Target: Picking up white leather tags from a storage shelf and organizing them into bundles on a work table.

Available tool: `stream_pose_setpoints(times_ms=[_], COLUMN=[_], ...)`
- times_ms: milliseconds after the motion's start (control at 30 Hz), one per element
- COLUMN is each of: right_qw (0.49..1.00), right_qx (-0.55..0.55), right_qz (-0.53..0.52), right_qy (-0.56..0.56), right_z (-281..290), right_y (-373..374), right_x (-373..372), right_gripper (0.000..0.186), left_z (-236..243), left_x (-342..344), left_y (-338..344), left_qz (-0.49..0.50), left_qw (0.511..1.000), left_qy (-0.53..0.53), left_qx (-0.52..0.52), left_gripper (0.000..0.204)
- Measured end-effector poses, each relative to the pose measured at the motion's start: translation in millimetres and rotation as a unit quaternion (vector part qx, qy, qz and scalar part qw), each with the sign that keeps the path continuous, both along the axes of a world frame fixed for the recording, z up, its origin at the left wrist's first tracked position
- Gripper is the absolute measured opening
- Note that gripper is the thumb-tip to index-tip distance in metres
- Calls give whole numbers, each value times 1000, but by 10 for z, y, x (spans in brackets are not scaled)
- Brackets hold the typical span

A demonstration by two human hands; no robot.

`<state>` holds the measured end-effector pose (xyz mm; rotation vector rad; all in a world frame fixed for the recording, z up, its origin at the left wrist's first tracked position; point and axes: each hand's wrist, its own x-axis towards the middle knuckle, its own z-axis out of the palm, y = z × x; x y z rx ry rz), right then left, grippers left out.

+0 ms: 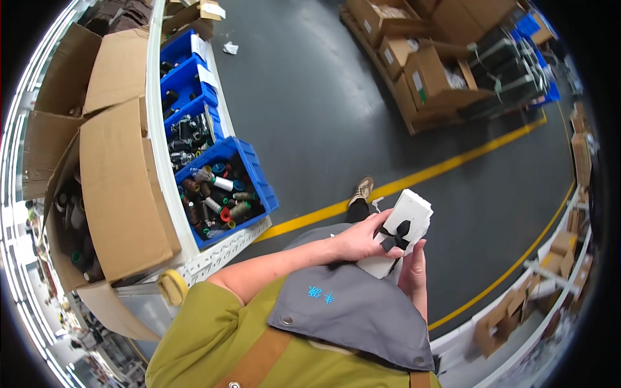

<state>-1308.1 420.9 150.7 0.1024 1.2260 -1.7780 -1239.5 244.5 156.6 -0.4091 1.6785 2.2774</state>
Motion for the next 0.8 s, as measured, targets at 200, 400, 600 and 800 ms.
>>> stream_pose_setpoints(times_ms=[200,400,600,800], right_qw=[987,917,864,886], right_qx=[-86,-21,-34,-48], right_qz=[138,397,502,453], right_qy=[20,16,32,89], right_z=[-65,258,-15,63], right_y=[-1416,-3221,-4942,-6492], right_x=[-1477,-2269,-2745,-3381], right_gripper=[91,107,112,105], left_z=[40,-100,-107,79], left_x=[-980,-1334,-1738,-2241], left_y=[-1128,-2125,-3512,-5227], left_qz=[168,364,459,465], left_qw=[985,918,871,873], left_qy=[20,41,107,62], left_qx=[-21,-155,-138,131], left_gripper=[85,94,101,76])
